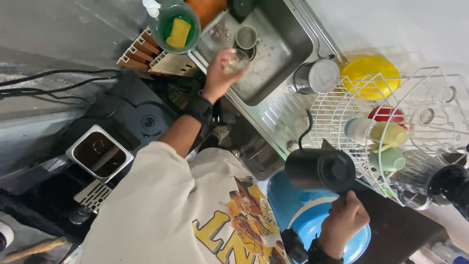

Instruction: The person retrieves a blue ice bag from a refrigerator, pours hot water from a kettle into a glass, and then uses a coffee machine to dispense coffee into a metal cup. The person handles a kettle, glass, and coffee machine throughout the process.

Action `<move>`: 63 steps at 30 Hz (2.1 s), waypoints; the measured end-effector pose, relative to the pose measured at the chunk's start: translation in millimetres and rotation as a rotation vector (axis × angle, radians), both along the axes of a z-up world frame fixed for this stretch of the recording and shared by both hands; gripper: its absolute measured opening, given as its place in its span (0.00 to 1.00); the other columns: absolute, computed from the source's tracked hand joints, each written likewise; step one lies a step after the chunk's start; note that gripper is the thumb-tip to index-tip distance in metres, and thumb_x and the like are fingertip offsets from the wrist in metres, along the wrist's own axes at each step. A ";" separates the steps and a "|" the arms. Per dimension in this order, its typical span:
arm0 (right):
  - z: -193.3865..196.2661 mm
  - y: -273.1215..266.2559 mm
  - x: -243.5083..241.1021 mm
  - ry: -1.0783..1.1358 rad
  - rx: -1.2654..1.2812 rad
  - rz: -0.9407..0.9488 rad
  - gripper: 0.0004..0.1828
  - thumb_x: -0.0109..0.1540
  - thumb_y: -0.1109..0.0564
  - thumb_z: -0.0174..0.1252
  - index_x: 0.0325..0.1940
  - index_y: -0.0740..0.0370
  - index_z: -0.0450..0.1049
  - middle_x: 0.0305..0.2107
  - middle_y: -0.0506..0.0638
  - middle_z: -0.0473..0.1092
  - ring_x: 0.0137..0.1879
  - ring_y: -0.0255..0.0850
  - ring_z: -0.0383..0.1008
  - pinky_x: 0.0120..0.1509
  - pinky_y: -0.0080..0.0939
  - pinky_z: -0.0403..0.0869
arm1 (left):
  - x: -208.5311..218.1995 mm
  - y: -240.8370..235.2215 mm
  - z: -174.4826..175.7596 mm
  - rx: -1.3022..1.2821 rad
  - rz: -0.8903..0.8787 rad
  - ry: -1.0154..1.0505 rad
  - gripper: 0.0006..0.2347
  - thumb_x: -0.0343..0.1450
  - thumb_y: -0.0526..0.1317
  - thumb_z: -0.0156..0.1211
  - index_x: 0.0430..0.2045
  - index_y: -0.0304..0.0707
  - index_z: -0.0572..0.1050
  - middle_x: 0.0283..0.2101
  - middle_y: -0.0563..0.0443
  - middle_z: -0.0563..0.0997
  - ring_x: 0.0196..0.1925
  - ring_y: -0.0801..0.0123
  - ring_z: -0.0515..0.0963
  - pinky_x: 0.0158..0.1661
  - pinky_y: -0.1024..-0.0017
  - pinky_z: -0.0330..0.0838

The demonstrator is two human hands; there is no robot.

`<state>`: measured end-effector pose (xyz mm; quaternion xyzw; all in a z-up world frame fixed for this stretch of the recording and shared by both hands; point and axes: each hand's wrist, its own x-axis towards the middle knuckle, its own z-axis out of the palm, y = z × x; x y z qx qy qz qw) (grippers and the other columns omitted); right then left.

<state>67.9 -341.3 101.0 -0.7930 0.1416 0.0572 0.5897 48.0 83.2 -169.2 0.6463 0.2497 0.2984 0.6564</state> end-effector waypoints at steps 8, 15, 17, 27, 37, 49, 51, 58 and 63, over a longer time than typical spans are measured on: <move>6.7 36.3 13.1 -0.075 -0.142 0.272 0.22 0.71 0.59 0.57 0.23 0.65 0.63 0.20 0.40 0.56 0.28 0.27 0.51 0.31 0.34 0.49 | -34.2 -46.3 95.1 0.419 -0.195 -0.059 0.33 0.64 0.40 0.80 0.63 0.40 0.66 0.64 0.44 0.73 0.68 0.54 0.71 0.69 0.59 0.65; 9.3 54.4 19.7 -0.081 -0.355 0.429 0.22 0.70 0.56 0.60 0.25 0.69 0.67 0.18 0.40 0.58 0.28 0.27 0.53 0.31 0.34 0.53 | -37.6 -49.8 136.2 0.497 -0.276 -0.036 0.32 0.65 0.40 0.80 0.63 0.43 0.69 0.63 0.51 0.74 0.65 0.55 0.71 0.67 0.59 0.65; 1.7 48.2 21.4 -0.107 -0.369 0.458 0.22 0.71 0.55 0.61 0.25 0.69 0.66 0.19 0.40 0.58 0.29 0.27 0.52 0.32 0.34 0.53 | -35.9 -50.0 132.6 0.506 -0.283 -0.043 0.32 0.64 0.40 0.80 0.63 0.44 0.69 0.63 0.51 0.74 0.65 0.56 0.71 0.67 0.60 0.65; -2.2 44.1 22.2 -0.120 -0.341 0.414 0.18 0.70 0.56 0.62 0.29 0.70 0.72 0.21 0.38 0.59 0.30 0.26 0.53 0.32 0.32 0.51 | -37.0 -54.6 138.0 0.491 -0.260 -0.045 0.33 0.65 0.40 0.80 0.64 0.45 0.68 0.63 0.52 0.74 0.65 0.55 0.70 0.67 0.60 0.66; 2.2 36.3 14.6 -0.087 -0.365 0.364 0.18 0.70 0.57 0.59 0.28 0.70 0.71 0.21 0.39 0.60 0.30 0.26 0.54 0.32 0.32 0.53 | -32.2 -65.2 133.3 0.499 -0.237 -0.057 0.33 0.62 0.40 0.82 0.62 0.42 0.69 0.62 0.51 0.75 0.63 0.55 0.71 0.65 0.59 0.66; -55.3 -17.1 -2.2 -0.021 0.284 0.098 0.19 0.68 0.61 0.52 0.22 0.60 0.60 0.20 0.38 0.53 0.25 0.27 0.50 0.29 0.34 0.48 | -18.1 -89.4 126.7 0.279 -0.265 -0.069 0.32 0.62 0.40 0.82 0.60 0.44 0.69 0.60 0.48 0.68 0.64 0.62 0.73 0.59 0.65 0.76; -55.3 -20.5 -6.9 -0.054 0.275 0.083 0.21 0.68 0.60 0.51 0.20 0.59 0.59 0.18 0.40 0.55 0.23 0.29 0.51 0.28 0.34 0.49 | -14.7 -94.9 118.6 0.146 -0.334 -0.097 0.31 0.65 0.39 0.81 0.62 0.43 0.67 0.61 0.50 0.67 0.66 0.62 0.73 0.63 0.64 0.77; -38.4 -47.6 -32.2 -0.141 0.281 0.049 0.22 0.69 0.59 0.51 0.20 0.60 0.58 0.18 0.41 0.56 0.25 0.30 0.53 0.30 0.34 0.51 | 8.7 -108.3 76.6 0.159 -0.469 0.079 0.31 0.62 0.37 0.79 0.59 0.41 0.69 0.60 0.47 0.68 0.66 0.59 0.72 0.54 0.65 0.79; -20.0 -74.9 -54.5 -0.155 0.199 -0.009 0.22 0.71 0.58 0.52 0.22 0.62 0.60 0.20 0.42 0.58 0.27 0.29 0.54 0.31 0.33 0.51 | 28.5 -122.5 17.7 0.525 -0.464 0.022 0.33 0.60 0.37 0.80 0.58 0.38 0.67 0.56 0.44 0.71 0.60 0.54 0.71 0.59 0.59 0.71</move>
